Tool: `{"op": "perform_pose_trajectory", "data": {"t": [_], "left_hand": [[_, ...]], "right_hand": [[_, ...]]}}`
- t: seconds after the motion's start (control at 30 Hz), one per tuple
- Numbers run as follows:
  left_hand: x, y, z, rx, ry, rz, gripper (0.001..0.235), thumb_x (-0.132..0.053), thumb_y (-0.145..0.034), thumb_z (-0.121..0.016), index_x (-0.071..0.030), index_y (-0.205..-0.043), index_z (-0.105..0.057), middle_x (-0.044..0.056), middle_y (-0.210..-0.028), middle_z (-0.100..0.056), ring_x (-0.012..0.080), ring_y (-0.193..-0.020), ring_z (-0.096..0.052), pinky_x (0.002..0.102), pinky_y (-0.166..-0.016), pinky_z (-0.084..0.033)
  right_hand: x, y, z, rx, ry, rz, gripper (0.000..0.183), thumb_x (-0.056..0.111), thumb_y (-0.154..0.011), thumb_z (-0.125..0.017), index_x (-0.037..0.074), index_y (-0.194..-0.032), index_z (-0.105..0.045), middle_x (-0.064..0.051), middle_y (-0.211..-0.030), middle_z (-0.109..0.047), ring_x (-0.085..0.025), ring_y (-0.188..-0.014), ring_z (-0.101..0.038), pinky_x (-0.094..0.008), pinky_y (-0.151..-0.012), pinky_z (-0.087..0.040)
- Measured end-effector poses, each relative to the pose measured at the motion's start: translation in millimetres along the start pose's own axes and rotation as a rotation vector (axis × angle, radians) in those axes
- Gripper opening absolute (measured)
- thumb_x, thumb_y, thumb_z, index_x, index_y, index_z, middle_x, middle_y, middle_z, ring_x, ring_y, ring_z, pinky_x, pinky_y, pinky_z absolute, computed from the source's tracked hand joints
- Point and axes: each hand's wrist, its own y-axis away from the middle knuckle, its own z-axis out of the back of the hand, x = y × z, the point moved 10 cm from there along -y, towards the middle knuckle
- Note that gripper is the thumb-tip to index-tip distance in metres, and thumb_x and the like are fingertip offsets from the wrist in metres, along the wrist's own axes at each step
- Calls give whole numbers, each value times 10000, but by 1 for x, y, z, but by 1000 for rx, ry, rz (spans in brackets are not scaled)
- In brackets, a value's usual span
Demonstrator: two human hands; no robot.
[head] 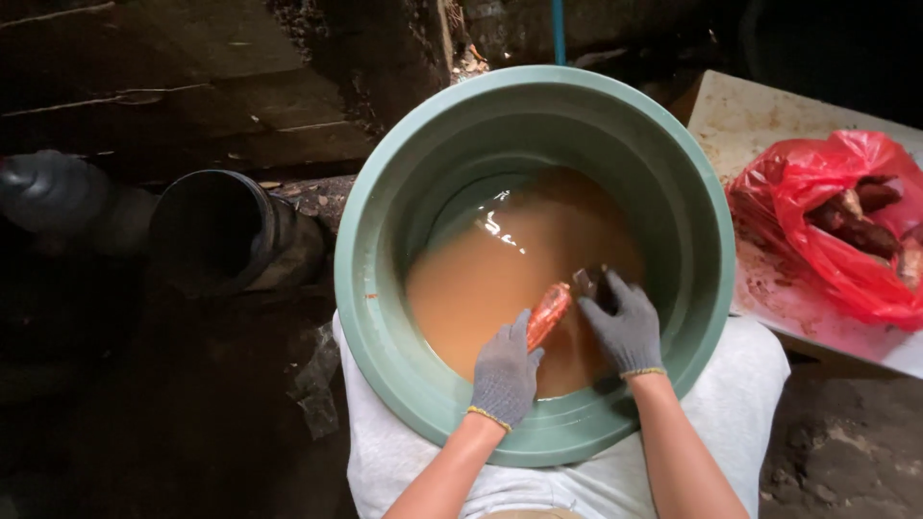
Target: Scrubbing a sweet potato in a basin of water to remove dirt
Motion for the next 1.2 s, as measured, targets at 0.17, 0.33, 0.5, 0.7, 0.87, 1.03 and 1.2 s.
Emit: {"op": "perform_pose_trajectory", "data": {"t": [0.17,0.33,0.5,0.7,0.87,1.03,1.2], "left_hand": [[-1,-5,33,-20,534,119,629,-193,-895,-680,-17,-1461,-470,222,-1234,-627,408,-1100,-652,453,-941,-532],[8,-1,21,145,966,343,484,-164,-914,-581,-44,-1379,-521,105,-1287,-652,235,-1123,-637,335,-997,-496],[20,13,-4,231,1329,667,492,-153,-908,-581,-42,-1387,-575,53,-1005,-617,111,-721,-510,252,-666,-497],[29,20,-12,232,1384,858,478,-137,-882,-597,-39,-1349,-625,64,-929,-628,114,-624,-496,247,-592,-465],[29,20,-1,252,1343,906,420,-138,-878,-562,-35,-1273,-659,60,-841,-606,121,-619,-498,253,-576,-453],[32,24,3,232,1341,936,444,-122,-868,-560,-33,-1292,-654,71,-871,-619,131,-583,-490,257,-563,-453],[27,20,19,273,1187,845,493,-202,-848,-561,-49,-1305,-667,61,-907,-653,138,-651,-513,266,-641,-481]], "right_hand": [[-7,-2,-3,62,-97,-73,612,366,-826,-792,63,-1342,-662,-232,-1029,-700,-387,-932,-675,-437,-826,-542],[15,1,-18,216,-17,-8,583,302,-776,-753,122,-1326,-678,-176,-1084,-728,-370,-877,-687,-404,-766,-541],[19,0,-15,251,-103,-144,575,314,-791,-724,46,-1297,-676,-166,-1106,-762,-348,-908,-716,-377,-795,-543],[3,7,-29,304,-555,-298,682,106,-760,-791,-1,-1406,-601,-60,-1288,-734,-145,-1048,-673,-262,-947,-521],[45,24,-32,538,-684,-265,650,-38,-681,-788,-7,-1323,-696,-66,-1145,-752,-175,-954,-664,-290,-882,-532],[52,18,-15,296,-445,-153,652,139,-733,-836,53,-1356,-666,-50,-1071,-742,-152,-889,-653,-264,-848,-528],[60,26,-19,492,-524,-113,659,73,-671,-830,16,-1314,-696,-39,-1091,-765,-155,-916,-667,-270,-870,-525]]}}
